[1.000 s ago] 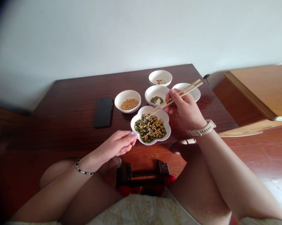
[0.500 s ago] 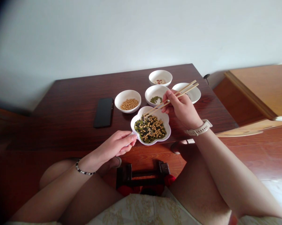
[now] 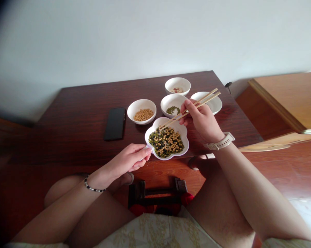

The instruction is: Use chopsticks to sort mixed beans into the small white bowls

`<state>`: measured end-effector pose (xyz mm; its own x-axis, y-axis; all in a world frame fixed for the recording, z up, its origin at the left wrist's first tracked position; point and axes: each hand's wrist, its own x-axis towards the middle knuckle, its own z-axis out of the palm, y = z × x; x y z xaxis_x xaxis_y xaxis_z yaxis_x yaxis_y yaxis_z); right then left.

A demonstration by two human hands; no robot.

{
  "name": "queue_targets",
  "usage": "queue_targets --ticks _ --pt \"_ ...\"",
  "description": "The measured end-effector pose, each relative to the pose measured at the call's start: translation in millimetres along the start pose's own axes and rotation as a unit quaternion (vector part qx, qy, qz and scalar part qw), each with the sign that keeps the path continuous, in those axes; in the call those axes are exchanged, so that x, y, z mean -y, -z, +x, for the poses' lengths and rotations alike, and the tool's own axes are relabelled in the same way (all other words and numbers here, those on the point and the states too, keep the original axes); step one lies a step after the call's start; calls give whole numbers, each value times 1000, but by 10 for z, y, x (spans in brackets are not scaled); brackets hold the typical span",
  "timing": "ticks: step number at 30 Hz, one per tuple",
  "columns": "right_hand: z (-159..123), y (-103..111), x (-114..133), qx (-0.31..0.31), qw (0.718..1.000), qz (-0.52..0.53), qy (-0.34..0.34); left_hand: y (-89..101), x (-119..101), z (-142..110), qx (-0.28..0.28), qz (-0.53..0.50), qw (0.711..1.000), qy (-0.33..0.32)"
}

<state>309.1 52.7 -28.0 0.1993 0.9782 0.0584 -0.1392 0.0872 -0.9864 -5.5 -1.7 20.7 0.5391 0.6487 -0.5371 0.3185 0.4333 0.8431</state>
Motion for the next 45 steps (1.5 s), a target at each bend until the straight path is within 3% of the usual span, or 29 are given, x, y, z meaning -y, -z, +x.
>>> queue_targets --ticks 18,25,35,39,45 --pt "17 -52 63 9 1000 -8 4 0 9 8 -4 -16 1000 2" --pt "258 -278 57 -16 997 43 63 28 62 50 5 -12 1000 4" --pt "453 -584 9 -43 996 38 62 43 117 68 1 -19 1000 1" --pt "447 -510 2 -56 996 19 60 43 112 63 4 -29 1000 1" --pt "335 -181 69 -43 996 31 68 63 145 71 11 -38 999 -2"
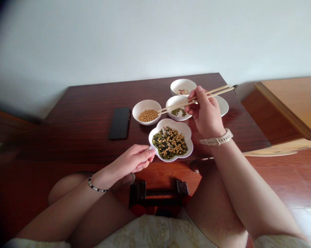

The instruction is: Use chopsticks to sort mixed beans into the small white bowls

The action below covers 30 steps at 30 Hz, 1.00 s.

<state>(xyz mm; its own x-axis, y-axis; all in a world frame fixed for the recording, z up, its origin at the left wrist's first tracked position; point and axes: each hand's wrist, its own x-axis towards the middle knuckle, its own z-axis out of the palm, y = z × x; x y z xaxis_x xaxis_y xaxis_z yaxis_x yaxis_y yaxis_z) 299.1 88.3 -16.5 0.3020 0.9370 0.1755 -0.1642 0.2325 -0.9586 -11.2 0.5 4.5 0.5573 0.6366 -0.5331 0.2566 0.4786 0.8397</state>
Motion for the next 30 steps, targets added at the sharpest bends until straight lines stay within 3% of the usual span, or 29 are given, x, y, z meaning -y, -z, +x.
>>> queue_targets --ticks 4,8,15,30 --pt "-179 189 109 61 997 -12 -51 -12 -10 -4 1 4 1000 -5" --pt "-358 277 118 85 990 -38 -103 -37 -50 -22 -4 16 1000 -4" --pt "-397 353 72 78 993 -54 -70 -53 -74 -26 -2 34 999 -12" --pt "-370 274 37 80 993 -76 -47 -52 -88 -32 -8 20 1000 3"
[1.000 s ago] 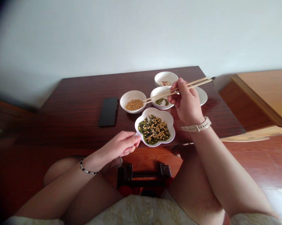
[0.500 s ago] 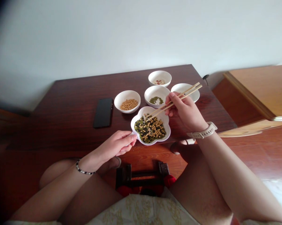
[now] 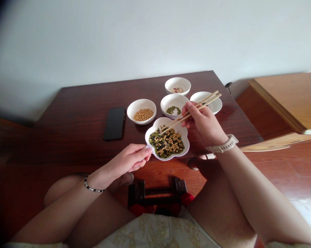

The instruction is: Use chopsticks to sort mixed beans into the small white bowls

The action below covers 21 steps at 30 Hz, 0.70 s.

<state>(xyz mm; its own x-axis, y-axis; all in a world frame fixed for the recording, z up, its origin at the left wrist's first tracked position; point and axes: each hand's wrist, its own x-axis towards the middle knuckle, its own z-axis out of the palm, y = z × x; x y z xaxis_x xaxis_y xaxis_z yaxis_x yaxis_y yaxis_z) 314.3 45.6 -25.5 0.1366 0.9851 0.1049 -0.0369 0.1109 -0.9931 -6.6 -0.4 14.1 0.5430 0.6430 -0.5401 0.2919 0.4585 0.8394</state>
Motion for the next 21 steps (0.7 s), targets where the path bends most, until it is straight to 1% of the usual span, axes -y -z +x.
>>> queue_targets --ticks 5,10,17,19,21 --pt "-12 0 8 -7 1000 8 -19 9 9 7 1 1 1000 1" --pt "-15 -17 15 -18 1000 4 -14 17 27 20 0 0 1000 3" --pt "24 -41 91 -27 999 32 -34 28 30 16 12 5 1000 -3" --pt "93 -63 99 -34 998 41 -18 10 -1 1 4 6 1000 0" --pt "195 -98 86 -47 997 64 15 -7 -27 -8 -5 10 1000 2"
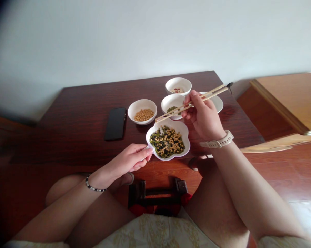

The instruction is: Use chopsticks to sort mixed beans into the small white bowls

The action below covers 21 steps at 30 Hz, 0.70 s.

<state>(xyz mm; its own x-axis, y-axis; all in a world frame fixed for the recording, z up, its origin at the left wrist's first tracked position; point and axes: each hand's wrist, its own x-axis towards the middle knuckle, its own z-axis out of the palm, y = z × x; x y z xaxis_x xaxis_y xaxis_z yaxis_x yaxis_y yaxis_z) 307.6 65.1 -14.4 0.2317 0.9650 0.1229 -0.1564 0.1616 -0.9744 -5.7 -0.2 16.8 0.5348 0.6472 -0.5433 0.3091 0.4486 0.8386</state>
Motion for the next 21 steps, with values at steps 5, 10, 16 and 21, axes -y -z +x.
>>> queue_targets --ticks 5,10,16,21 --pt "252 -183 -106 -23 999 9 36 5 20 27 3 4 1000 5" --pt "301 -379 -165 -20 997 65 33 27 57 39 9 -1 1000 10" --pt "270 -284 -128 -26 998 57 23 34 79 25 18 -5 1000 0" --pt "105 -130 -36 42 999 28 -2 36 94 35 16 -3 1000 -7"
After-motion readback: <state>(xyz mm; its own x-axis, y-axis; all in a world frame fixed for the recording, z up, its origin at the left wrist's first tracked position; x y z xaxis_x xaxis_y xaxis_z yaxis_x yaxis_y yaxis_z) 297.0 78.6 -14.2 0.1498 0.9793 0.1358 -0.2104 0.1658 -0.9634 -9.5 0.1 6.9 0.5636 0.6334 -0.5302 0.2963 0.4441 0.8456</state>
